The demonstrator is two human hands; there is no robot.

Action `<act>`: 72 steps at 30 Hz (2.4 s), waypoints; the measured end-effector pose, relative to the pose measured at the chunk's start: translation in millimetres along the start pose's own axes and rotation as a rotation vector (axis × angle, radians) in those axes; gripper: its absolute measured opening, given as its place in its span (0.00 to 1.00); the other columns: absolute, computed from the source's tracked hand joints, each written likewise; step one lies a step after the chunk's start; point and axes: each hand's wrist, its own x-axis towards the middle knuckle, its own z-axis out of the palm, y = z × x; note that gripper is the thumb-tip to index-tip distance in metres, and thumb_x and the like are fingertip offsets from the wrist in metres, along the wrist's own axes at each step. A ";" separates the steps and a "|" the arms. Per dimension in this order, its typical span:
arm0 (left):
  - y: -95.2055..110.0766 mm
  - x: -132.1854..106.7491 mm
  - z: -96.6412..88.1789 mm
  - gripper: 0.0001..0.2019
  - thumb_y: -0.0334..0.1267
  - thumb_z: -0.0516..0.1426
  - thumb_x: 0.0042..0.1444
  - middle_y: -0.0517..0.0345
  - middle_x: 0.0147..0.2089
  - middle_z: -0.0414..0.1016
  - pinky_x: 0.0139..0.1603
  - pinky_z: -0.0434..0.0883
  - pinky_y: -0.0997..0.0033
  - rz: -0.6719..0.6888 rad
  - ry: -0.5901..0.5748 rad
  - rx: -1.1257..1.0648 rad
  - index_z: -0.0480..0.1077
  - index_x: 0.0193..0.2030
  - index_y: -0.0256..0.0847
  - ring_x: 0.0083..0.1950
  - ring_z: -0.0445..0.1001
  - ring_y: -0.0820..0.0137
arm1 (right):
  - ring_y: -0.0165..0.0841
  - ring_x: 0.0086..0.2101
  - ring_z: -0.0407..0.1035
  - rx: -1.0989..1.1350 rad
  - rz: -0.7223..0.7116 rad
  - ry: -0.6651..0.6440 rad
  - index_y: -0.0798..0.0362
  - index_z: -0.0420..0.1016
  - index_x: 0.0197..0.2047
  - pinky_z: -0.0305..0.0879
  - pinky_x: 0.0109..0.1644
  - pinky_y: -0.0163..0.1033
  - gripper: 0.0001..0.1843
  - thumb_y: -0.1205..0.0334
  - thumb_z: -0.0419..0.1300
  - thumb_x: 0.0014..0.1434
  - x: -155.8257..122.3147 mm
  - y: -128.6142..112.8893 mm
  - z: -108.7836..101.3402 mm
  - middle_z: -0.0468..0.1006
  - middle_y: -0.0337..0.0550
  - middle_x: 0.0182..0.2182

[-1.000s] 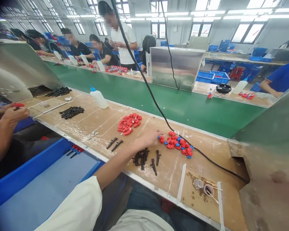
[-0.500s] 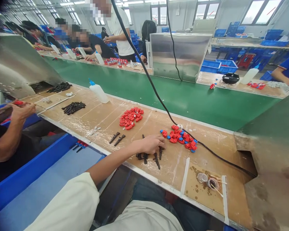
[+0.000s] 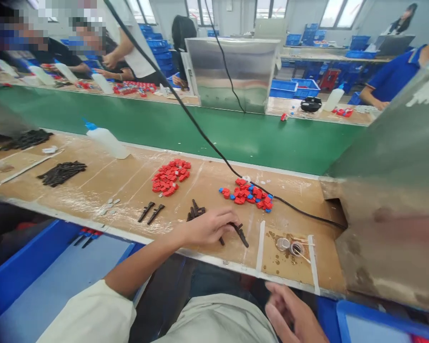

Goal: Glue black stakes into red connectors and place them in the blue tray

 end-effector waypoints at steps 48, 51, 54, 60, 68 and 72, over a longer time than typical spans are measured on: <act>80.5 -0.1 130.7 0.23 0.48 0.72 0.48 0.58 0.33 0.77 0.21 0.67 0.83 -0.799 0.448 -1.567 0.77 0.47 0.39 0.28 0.76 0.74 | 0.28 0.23 0.65 -0.290 -0.267 0.632 0.52 0.78 0.33 0.63 0.28 0.33 0.07 0.68 0.58 0.59 46.7 19.9 -44.8 0.72 0.38 0.28; 81.5 -3.0 133.6 0.23 0.46 0.72 0.49 0.56 0.36 0.77 0.24 0.69 0.81 -0.760 0.383 -1.544 0.77 0.50 0.40 0.31 0.77 0.73 | 0.29 0.25 0.66 -0.309 -0.304 0.624 0.52 0.81 0.38 0.64 0.30 0.34 0.09 0.65 0.59 0.62 46.0 18.7 -49.2 0.74 0.39 0.29; 84.4 -3.0 138.5 0.24 0.47 0.73 0.45 0.55 0.34 0.77 0.23 0.67 0.80 -0.766 0.353 -1.533 0.79 0.46 0.37 0.30 0.76 0.72 | 0.31 0.29 0.70 -0.322 -0.353 0.628 0.50 0.83 0.42 0.67 0.35 0.36 0.10 0.61 0.59 0.66 45.3 17.3 -53.0 0.77 0.41 0.32; 85.1 3.1 143.9 0.22 0.51 0.72 0.46 0.53 0.31 0.77 0.22 0.64 0.80 -0.730 0.306 -1.560 0.78 0.37 0.34 0.28 0.74 0.73 | 0.32 0.29 0.71 -0.331 -0.466 0.619 0.49 0.83 0.45 0.67 0.30 0.36 0.12 0.59 0.58 0.69 45.4 16.9 -59.2 0.80 0.43 0.34; 88.5 9.2 131.1 0.22 0.52 0.72 0.46 0.56 0.33 0.73 0.24 0.64 0.80 -0.706 0.297 -1.565 0.76 0.36 0.35 0.30 0.74 0.73 | 0.36 0.36 0.75 -0.384 -0.590 0.612 0.48 0.82 0.46 0.73 0.42 0.40 0.13 0.62 0.55 0.71 40.0 6.2 -58.0 0.80 0.45 0.35; 87.8 11.0 131.6 0.24 0.53 0.73 0.44 0.56 0.35 0.73 0.25 0.65 0.78 -0.716 0.301 -1.571 0.76 0.37 0.35 0.31 0.75 0.72 | 0.38 0.34 0.76 -0.189 -0.401 0.698 0.49 0.83 0.39 0.74 0.40 0.41 0.13 0.51 0.61 0.66 42.4 13.0 -55.2 0.81 0.47 0.35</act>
